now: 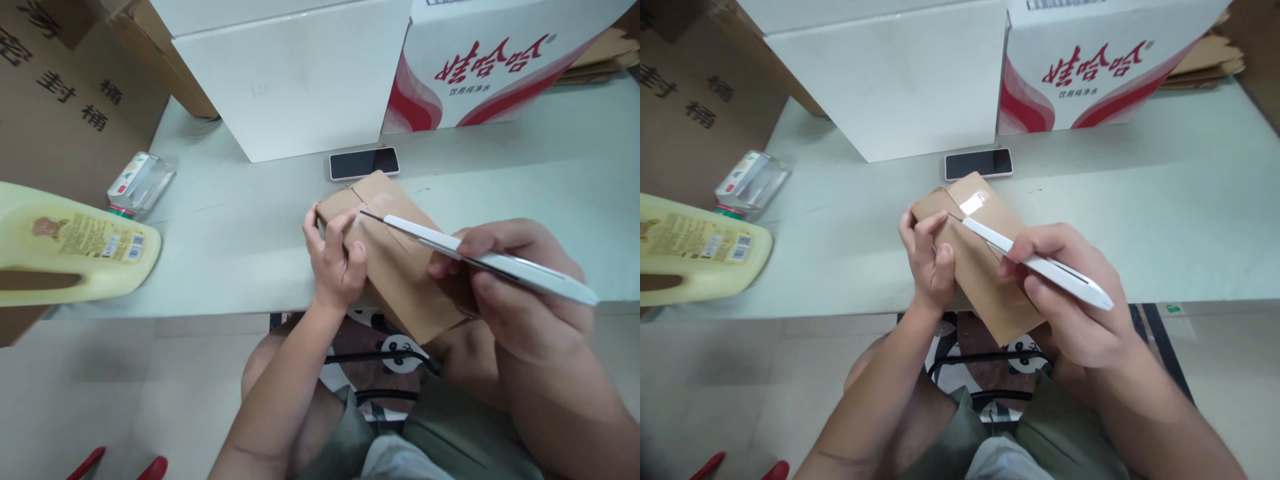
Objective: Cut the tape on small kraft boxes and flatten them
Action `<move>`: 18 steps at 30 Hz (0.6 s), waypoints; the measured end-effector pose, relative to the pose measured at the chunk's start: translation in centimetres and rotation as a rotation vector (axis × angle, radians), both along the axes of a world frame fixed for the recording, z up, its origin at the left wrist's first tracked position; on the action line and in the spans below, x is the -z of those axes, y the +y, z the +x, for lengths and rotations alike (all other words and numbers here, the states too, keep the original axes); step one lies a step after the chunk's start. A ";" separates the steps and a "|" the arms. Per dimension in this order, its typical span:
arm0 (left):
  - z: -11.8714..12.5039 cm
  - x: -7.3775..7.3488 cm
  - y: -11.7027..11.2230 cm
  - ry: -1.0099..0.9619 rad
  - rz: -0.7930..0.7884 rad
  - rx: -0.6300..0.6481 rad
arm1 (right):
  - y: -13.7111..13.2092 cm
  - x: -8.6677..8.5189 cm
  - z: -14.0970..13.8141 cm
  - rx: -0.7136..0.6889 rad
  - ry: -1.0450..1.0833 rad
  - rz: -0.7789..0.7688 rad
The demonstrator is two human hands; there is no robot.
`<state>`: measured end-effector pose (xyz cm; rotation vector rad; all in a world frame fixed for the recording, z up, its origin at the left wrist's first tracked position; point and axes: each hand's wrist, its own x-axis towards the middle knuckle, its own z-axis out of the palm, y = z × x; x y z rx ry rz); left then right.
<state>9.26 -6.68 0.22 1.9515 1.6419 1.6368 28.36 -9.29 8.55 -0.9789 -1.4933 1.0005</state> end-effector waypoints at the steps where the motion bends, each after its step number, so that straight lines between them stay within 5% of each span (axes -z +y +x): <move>1: 0.1 0.1 0.1 0.003 0.006 0.006 | 0.0 0.2 0.2 -0.008 -0.042 0.024; 18: 0.1 0.1 0.4 -0.045 0.030 0.051 | -0.4 -0.7 -0.5 0.143 -0.306 0.191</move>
